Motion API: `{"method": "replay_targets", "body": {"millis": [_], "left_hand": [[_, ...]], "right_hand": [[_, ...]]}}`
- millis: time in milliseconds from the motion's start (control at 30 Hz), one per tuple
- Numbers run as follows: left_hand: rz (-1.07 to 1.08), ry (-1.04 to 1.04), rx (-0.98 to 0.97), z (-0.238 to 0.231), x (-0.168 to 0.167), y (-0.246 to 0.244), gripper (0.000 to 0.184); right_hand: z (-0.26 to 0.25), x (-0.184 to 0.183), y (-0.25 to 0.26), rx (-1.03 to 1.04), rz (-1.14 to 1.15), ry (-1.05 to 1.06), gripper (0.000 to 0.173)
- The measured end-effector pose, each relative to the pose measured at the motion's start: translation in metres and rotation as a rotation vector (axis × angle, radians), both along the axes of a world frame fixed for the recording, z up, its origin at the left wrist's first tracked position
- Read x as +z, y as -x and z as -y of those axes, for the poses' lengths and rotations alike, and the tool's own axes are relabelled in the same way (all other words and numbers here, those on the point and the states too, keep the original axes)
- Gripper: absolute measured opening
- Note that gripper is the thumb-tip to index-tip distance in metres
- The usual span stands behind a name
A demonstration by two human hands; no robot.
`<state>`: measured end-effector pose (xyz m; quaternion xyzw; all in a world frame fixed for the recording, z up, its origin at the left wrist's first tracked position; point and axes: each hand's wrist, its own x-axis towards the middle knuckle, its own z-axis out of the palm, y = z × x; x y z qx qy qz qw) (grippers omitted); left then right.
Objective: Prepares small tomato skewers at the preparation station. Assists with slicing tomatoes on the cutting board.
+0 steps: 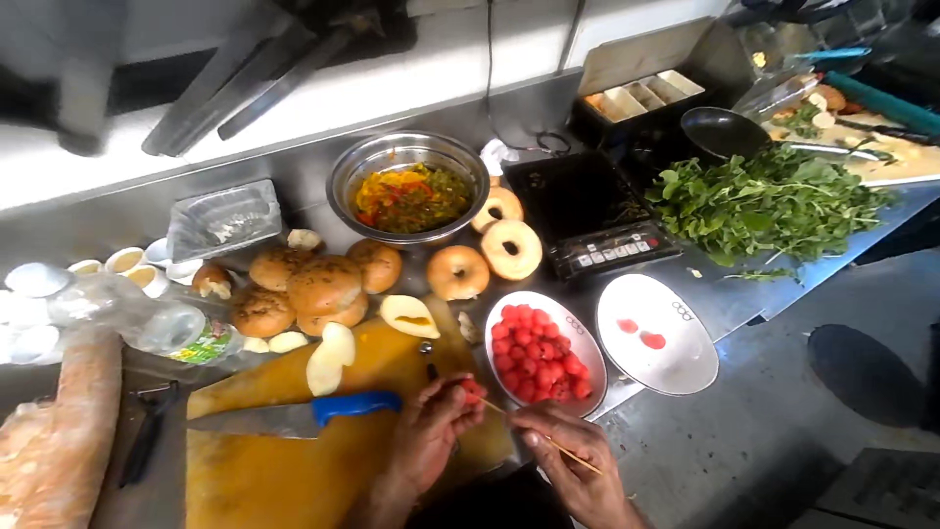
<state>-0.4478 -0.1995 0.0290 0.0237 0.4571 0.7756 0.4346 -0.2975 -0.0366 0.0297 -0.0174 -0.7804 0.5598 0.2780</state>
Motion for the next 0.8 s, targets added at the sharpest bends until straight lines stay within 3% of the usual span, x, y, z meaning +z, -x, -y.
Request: {"method": "replay_targets", "body": {"millis": [567, 800], "left_hand": [[-0.002, 0.016, 0.037, 0.011, -0.001, 0.001, 0.023], [0.004, 0.027, 0.061, 0.017, -0.001, 0.000, 0.024]], "right_hand": [[0.010, -0.003, 0.007, -0.053, 0.001, -0.074, 0.025], [0.014, 0.005, 0.023, 0.054, -0.063, -0.055, 0.027]]}}
